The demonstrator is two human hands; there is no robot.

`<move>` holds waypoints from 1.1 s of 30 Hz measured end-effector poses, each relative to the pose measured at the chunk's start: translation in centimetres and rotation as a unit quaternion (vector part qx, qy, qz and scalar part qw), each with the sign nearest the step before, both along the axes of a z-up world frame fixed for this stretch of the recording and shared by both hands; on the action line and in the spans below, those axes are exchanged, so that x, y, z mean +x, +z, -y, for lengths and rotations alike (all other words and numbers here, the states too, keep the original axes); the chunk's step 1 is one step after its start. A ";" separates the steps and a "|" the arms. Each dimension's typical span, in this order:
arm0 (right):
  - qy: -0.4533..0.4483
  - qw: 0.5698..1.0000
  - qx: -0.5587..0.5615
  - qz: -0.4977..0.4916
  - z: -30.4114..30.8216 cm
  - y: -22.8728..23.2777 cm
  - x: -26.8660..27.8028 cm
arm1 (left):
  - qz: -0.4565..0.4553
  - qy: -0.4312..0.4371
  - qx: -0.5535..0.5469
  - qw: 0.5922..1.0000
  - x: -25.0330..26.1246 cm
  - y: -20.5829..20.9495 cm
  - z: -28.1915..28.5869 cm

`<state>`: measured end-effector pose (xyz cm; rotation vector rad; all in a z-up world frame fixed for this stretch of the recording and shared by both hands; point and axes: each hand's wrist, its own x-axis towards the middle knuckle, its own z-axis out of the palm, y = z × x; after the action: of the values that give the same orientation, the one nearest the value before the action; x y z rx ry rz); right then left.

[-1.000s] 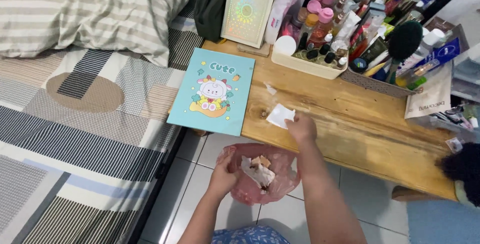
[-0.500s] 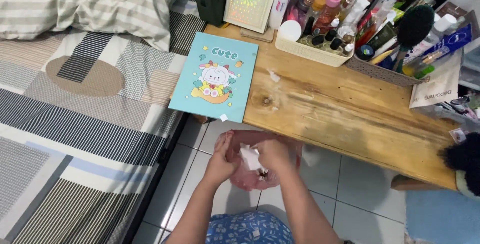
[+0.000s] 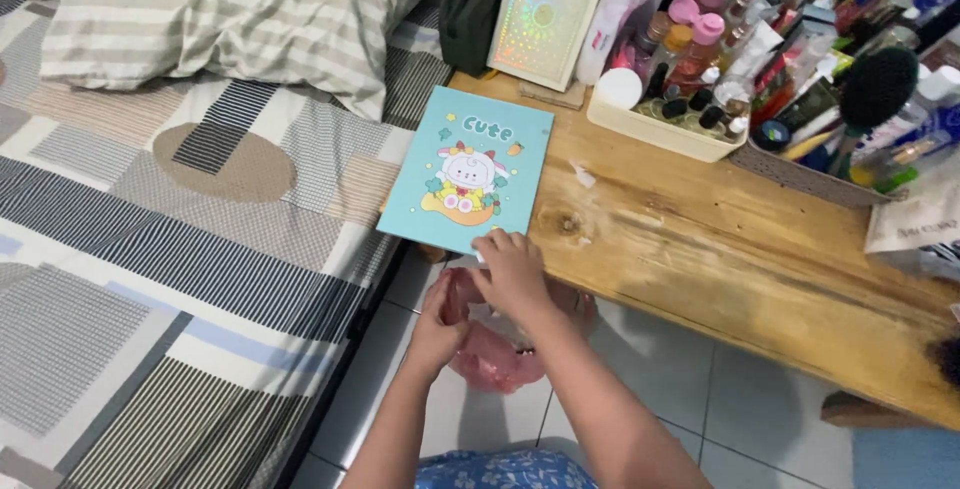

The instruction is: The person sprays a liquid on surfaces and then picks up trash and items from a desk and floor, placing them into a pink plastic bag.

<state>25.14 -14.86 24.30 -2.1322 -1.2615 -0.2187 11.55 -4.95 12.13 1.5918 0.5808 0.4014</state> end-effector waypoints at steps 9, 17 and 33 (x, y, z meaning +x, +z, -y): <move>-0.111 0.981 0.051 -0.149 -4.0 -6.5 9.9 | -0.026 -0.041 0.047 0.998 -1.1 1.6 -1.3; -0.187 0.973 -0.046 -0.123 -8.7 -7.3 13.6 | -0.091 -0.056 0.036 0.994 -2.9 1.6 -1.8; -0.199 0.962 -0.025 -0.185 11.4 -18.1 -2.0 | -0.096 -0.088 0.119 0.984 -8.4 1.5 -3.6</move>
<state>23.17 -26.30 6.23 -2.3193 -0.6259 0.0462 3.20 -1.38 13.59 1.9106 0.5476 0.1907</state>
